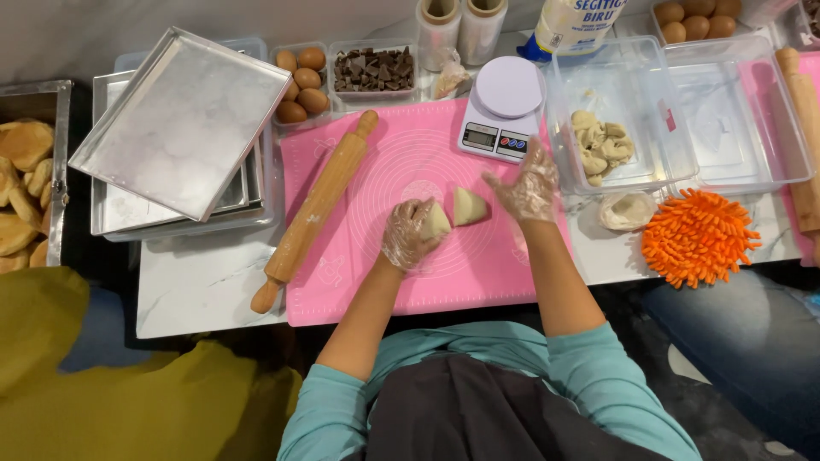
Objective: Preparing and shaping dough on a silicone mat using hands, a scale, and a rolling pin
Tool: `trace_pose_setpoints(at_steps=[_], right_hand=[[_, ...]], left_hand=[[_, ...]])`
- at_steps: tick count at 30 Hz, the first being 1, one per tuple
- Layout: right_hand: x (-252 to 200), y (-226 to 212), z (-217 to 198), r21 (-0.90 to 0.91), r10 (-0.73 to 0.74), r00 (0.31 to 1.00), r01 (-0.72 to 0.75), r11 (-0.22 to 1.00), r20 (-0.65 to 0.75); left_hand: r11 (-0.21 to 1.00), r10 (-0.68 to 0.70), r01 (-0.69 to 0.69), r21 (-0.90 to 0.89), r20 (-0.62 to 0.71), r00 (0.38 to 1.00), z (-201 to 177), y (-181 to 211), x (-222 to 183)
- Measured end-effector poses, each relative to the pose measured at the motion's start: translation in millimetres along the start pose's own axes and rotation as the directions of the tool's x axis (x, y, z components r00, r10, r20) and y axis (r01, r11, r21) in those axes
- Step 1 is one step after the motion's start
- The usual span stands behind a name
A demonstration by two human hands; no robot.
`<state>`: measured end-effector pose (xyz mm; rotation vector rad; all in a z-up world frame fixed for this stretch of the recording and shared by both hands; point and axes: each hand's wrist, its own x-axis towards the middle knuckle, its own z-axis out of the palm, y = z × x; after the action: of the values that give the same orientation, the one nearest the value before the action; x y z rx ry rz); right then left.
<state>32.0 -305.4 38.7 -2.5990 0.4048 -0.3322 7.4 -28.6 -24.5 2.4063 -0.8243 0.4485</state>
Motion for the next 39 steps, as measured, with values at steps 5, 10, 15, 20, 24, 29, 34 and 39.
trace_pose_setpoints(at_steps=[5,10,15,20,24,29,34,39], right_hand=[[70.2,-15.9,26.4,-0.161,0.343,0.932,-0.323,0.932,0.115],[73.9,10.4,2.0,-0.147,0.395,0.892,-0.370,0.917,0.219],[25.6,6.8,-6.1,-0.174,0.250,0.949,-0.218,0.960,0.192],[-49.1,-51.7,-39.1,0.031,-0.350,0.759,0.400,0.916,0.549],[-40.1,-30.5,20.6,-0.059,-0.496,0.739,0.581,0.812,0.456],[-17.3,-26.7,29.7,0.091,-0.683,0.631,0.707,0.702,0.367],[-30.3,-36.6,24.8,-0.002,-0.551,0.702,0.618,0.786,0.452],[-38.6,-14.8,50.5,-0.044,-0.403,0.764,0.488,0.872,0.504]], left_hand=[[1.000,-0.002,0.002,0.001,0.020,1.000,-1.4,-0.7,4.6],[0.999,-0.006,0.007,-0.036,0.038,0.999,-16.0,6.4,8.4],[0.997,-0.002,0.004,-0.073,0.030,1.000,-24.9,14.3,12.8],[1.000,0.005,-0.005,-0.003,0.052,0.999,-18.5,16.2,15.2],[1.000,-0.015,0.014,0.011,0.093,0.996,-14.9,14.5,9.9],[0.999,0.001,-0.001,-0.034,0.018,1.000,18.5,-3.2,-7.7],[0.998,0.011,-0.012,-0.055,-0.032,0.999,15.1,7.4,1.0],[0.998,0.020,-0.020,-0.058,0.005,1.000,14.1,-2.1,-4.0]])
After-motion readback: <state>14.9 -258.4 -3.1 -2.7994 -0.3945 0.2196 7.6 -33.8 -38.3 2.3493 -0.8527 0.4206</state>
